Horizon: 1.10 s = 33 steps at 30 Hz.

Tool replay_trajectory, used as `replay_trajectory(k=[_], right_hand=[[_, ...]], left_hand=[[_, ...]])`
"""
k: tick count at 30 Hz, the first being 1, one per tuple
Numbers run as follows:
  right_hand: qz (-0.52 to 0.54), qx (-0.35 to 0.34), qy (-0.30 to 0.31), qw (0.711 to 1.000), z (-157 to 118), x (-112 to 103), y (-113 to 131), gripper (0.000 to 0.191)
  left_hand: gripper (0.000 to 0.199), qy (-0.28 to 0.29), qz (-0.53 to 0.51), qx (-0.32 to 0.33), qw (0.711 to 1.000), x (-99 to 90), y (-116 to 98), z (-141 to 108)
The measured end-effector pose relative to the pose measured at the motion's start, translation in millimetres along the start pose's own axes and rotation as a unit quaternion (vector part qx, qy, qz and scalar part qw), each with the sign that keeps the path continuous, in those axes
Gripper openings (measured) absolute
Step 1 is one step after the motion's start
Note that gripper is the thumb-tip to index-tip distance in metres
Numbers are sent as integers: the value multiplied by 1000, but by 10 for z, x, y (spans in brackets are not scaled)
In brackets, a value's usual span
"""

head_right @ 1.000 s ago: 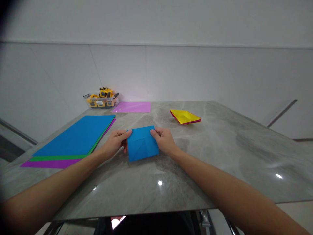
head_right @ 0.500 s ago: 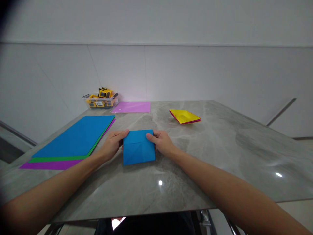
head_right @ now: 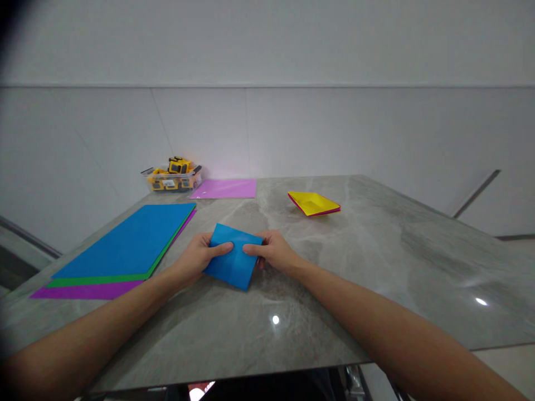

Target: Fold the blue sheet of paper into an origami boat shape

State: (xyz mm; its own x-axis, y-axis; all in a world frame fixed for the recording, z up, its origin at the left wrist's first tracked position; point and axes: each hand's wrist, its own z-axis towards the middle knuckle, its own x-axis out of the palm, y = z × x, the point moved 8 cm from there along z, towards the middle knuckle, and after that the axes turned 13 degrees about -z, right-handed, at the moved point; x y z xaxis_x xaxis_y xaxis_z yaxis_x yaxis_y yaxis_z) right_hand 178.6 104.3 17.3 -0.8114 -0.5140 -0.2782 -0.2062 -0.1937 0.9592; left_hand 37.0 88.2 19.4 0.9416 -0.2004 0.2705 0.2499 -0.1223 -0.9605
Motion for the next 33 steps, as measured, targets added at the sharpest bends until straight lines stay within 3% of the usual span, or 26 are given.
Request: replay_trajectory(k=[5,9,13,20,28,31,33], right_hand=[[2,7,115,993,-73,195,43,42],[16,-11,146,989,-96,274,57,44],[17,-32,113,993,-92,243,92,42],[17,-52,96,994,-96,233,178,42],[12,-81,81,993,-90,215,175,41],[39,-80,37,995,-58,99,136,42],[77,-68,-30,994,-17,-42,92,40]], left_hand=[[46,-22,159,73,984,-6,-150,-22],[63,-60,236,101,964,18,-225,-48],[67,-73,204,100,971,29,-251,-65],[65,-181,161,172,955,-114,-435,-164],[67,-206,165,236,935,-255,-618,-108],[68,-201,82,203,955,-393,-562,-47],[68,-156,-20,149,976,-397,-439,21]])
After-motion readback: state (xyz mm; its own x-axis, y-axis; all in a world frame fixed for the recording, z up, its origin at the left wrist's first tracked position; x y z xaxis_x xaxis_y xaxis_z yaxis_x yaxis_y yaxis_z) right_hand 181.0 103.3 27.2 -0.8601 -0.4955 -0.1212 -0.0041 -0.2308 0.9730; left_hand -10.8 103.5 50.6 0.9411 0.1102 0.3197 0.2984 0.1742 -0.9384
